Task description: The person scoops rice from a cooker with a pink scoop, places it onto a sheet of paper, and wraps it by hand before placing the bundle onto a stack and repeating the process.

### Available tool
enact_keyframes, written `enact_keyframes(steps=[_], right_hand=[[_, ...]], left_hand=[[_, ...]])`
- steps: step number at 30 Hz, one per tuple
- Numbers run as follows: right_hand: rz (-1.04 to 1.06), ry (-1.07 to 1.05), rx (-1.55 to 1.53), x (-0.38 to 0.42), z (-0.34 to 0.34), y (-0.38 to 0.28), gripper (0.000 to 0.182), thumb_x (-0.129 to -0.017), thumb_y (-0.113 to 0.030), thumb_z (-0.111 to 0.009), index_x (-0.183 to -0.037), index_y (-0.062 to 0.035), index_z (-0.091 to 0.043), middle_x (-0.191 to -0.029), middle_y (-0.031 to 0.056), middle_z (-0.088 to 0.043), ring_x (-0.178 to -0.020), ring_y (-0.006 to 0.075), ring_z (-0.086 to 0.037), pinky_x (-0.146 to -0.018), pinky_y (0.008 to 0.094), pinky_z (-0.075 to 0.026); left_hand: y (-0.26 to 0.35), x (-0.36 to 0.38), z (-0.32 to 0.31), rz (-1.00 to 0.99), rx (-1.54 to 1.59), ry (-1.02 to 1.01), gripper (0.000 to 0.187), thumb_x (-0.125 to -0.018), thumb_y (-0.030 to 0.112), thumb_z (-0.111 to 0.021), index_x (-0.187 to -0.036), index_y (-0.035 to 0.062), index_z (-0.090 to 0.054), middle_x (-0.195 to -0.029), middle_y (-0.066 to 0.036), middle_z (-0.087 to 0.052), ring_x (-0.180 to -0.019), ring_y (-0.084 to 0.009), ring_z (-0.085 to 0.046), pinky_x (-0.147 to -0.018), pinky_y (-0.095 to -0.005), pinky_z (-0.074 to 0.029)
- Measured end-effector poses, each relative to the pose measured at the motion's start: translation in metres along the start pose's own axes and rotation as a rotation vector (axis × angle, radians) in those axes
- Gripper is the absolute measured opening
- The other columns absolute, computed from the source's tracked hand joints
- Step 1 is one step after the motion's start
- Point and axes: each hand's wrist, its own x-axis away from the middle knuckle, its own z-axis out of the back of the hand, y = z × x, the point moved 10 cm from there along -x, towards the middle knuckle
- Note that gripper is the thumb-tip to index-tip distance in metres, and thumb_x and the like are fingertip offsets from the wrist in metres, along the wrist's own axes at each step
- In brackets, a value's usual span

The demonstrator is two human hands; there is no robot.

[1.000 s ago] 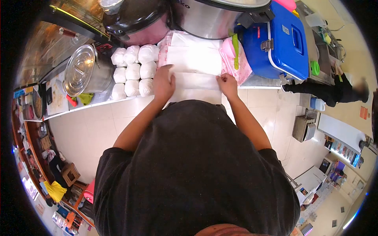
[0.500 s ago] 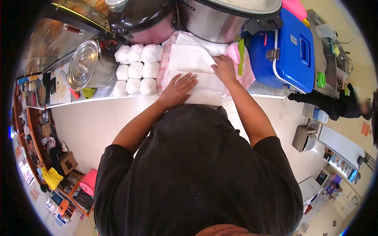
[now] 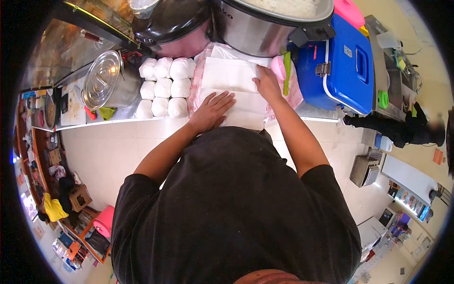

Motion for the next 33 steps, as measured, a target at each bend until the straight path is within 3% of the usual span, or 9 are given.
enact_keyframes(steps=[5, 8, 14, 17, 20, 23, 26, 29, 33], right_hand=[[-0.064, -0.196, 0.121, -0.007, -0.012, 0.005, 0.033, -0.081, -0.009, -0.081, -0.113, -0.0027, -0.073, -0.105, 0.0175, -0.071, -0.106, 0.039, -0.064, -0.097, 0.0478, -0.05], [0.041, -0.047, 0.03, 0.0, 0.001, -0.004, 0.019, -0.08, -0.007, -0.081, -0.098, -0.003, -0.076, -0.1, 0.016, -0.07, -0.099, 0.0372, -0.065, -0.094, 0.0474, -0.05], [0.066, -0.041, -0.075, 0.004, 0.001, -0.008, 0.011, -0.082, -0.002, -0.077, -0.091, -0.0016, -0.07, -0.115, 0.0161, -0.07, -0.11, 0.036, -0.064, -0.095, 0.0457, -0.05], [0.176, 0.086, -0.075, 0.009, 0.026, -0.04, 0.018, -0.084, -0.002, -0.074, -0.099, -0.0027, -0.065, -0.13, 0.0211, -0.065, -0.11, 0.0383, -0.064, -0.096, 0.0447, -0.05], [0.081, -0.003, -0.267, 0.013, 0.021, -0.039, 0.027, -0.085, -0.002, -0.075, -0.107, -0.0042, -0.06, -0.142, 0.0213, -0.059, -0.11, 0.0322, -0.065, -0.1, 0.0415, -0.05], [-0.419, -0.113, -0.615, 0.024, -0.001, 0.003, 0.033, -0.086, 0.001, -0.076, -0.113, -0.0045, -0.058, -0.143, 0.0157, -0.061, -0.107, 0.0183, -0.063, -0.094, 0.0334, -0.051], [-0.513, 0.04, -0.951, 0.035, 0.002, 0.012, 0.041, -0.085, 0.007, -0.075, -0.121, -0.0044, -0.058, -0.138, 0.0112, -0.063, -0.1, 0.0084, -0.058, -0.085, 0.0257, -0.05], [-0.458, -0.047, -0.853, 0.043, 0.015, -0.002, 0.05, -0.085, 0.003, -0.075, -0.132, -0.0035, -0.058, -0.126, 0.0079, -0.068, -0.088, 0.0102, -0.062, -0.085, 0.0258, -0.052], [-0.402, -0.07, -0.787, 0.059, 0.02, -0.005, 0.056, -0.086, 0.008, -0.075, -0.138, -0.005, -0.057, -0.124, 0.0086, -0.068, -0.088, 0.0085, -0.06, -0.081, 0.0227, -0.049]], left_hand=[[0.002, 0.001, 0.003, -0.008, 0.004, 0.008, 0.072, -0.091, 0.019, -0.07, -0.157, 0.0098, -0.042, -0.167, -0.01, -0.036, -0.156, -0.0277, -0.03, -0.125, -0.0524, -0.025], [0.001, 0.001, 0.002, -0.005, 0.007, 0.015, 0.073, -0.091, 0.018, -0.07, -0.157, 0.0097, -0.042, -0.167, -0.01, -0.036, -0.156, -0.0277, -0.03, -0.125, -0.0525, -0.026], [0.003, 0.003, 0.007, -0.014, 0.036, 0.049, 0.075, -0.088, 0.016, -0.071, -0.157, 0.0095, -0.042, -0.167, -0.01, -0.036, -0.156, -0.028, -0.03, -0.125, -0.0528, -0.027], [0.002, 0.003, 0.006, -0.005, 0.024, 0.034, 0.075, -0.089, 0.016, -0.071, -0.157, 0.0094, -0.042, -0.167, -0.01, -0.037, -0.156, -0.0281, -0.03, -0.125, -0.0528, -0.026], [0.001, 0.003, 0.003, -0.01, 0.006, 0.028, 0.075, -0.089, 0.017, -0.071, -0.157, 0.0093, -0.041, -0.167, -0.01, -0.036, -0.156, -0.0282, -0.03, -0.125, -0.0525, -0.026], [-0.001, 0.002, -0.001, -0.014, 0.007, 0.015, 0.074, -0.09, 0.017, -0.07, -0.157, 0.0092, -0.041, -0.167, -0.01, -0.035, -0.156, -0.0284, -0.03, -0.125, -0.0524, -0.026], [-0.002, 0.002, 0.0, -0.023, 0.03, 0.016, 0.073, -0.091, 0.018, -0.069, -0.158, 0.0113, -0.041, -0.168, -0.01, -0.034, -0.157, -0.0282, -0.029, -0.125, -0.0533, -0.025], [-0.016, -0.005, 0.016, 0.066, -0.028, 0.074, 0.079, -0.09, 0.021, -0.073, -0.161, 0.0168, -0.037, -0.171, -0.01, -0.028, -0.158, -0.0279, -0.027, -0.125, -0.0555, -0.024], [-0.058, -0.05, 0.055, 0.16, -0.243, 0.17, 0.072, -0.09, 0.018, -0.07, -0.157, 0.0177, -0.043, -0.164, -0.009, -0.039, -0.154, -0.0278, -0.032, -0.124, -0.0545, -0.026]])
